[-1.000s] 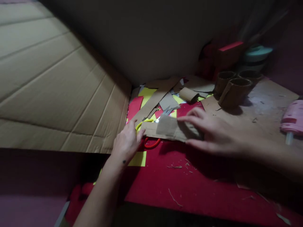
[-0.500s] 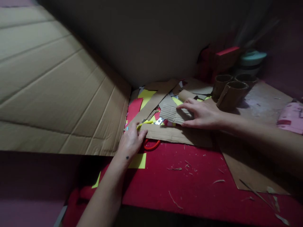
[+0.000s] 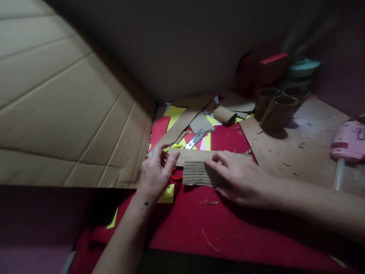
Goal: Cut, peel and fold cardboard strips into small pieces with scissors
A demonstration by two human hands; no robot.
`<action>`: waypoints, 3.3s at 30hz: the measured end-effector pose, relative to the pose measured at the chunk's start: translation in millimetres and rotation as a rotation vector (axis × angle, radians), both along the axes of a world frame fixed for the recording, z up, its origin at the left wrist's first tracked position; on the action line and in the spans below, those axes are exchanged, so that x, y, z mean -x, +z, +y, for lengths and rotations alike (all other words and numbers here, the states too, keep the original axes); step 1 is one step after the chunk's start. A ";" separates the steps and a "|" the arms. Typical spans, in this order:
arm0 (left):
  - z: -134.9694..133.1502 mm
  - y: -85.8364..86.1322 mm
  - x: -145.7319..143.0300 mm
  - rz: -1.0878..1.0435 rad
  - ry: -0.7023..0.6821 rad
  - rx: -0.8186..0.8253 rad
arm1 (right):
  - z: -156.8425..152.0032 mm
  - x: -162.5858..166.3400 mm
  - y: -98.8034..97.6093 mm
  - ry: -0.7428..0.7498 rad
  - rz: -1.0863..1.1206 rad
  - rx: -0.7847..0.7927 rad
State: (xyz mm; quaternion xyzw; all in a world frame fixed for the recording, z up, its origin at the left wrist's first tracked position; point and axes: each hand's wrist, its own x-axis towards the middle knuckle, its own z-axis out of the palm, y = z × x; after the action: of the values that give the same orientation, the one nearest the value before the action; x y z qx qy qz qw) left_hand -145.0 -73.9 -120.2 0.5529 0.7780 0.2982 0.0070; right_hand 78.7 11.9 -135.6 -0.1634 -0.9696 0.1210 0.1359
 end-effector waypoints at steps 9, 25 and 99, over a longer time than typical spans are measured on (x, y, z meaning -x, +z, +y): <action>-1.8 -4.9 -14.9 -0.105 -0.221 0.173 | 14.7 -9.8 3.5 -0.011 0.050 -0.007; 3.0 -11.8 -13.2 -0.589 -0.293 0.217 | 61.1 26.3 12.6 -0.205 -0.257 0.363; 64.2 -24.4 -113.0 -1.277 -0.490 -0.263 | 59.8 14.7 3.5 -0.244 0.950 1.374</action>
State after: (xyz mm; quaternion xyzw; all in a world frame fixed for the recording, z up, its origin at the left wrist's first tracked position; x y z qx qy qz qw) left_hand -32.1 -9.7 -144.6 0.4249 0.4319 0.6466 0.4635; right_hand 64.0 71.7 -132.1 -0.2449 -0.4958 0.7242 0.4120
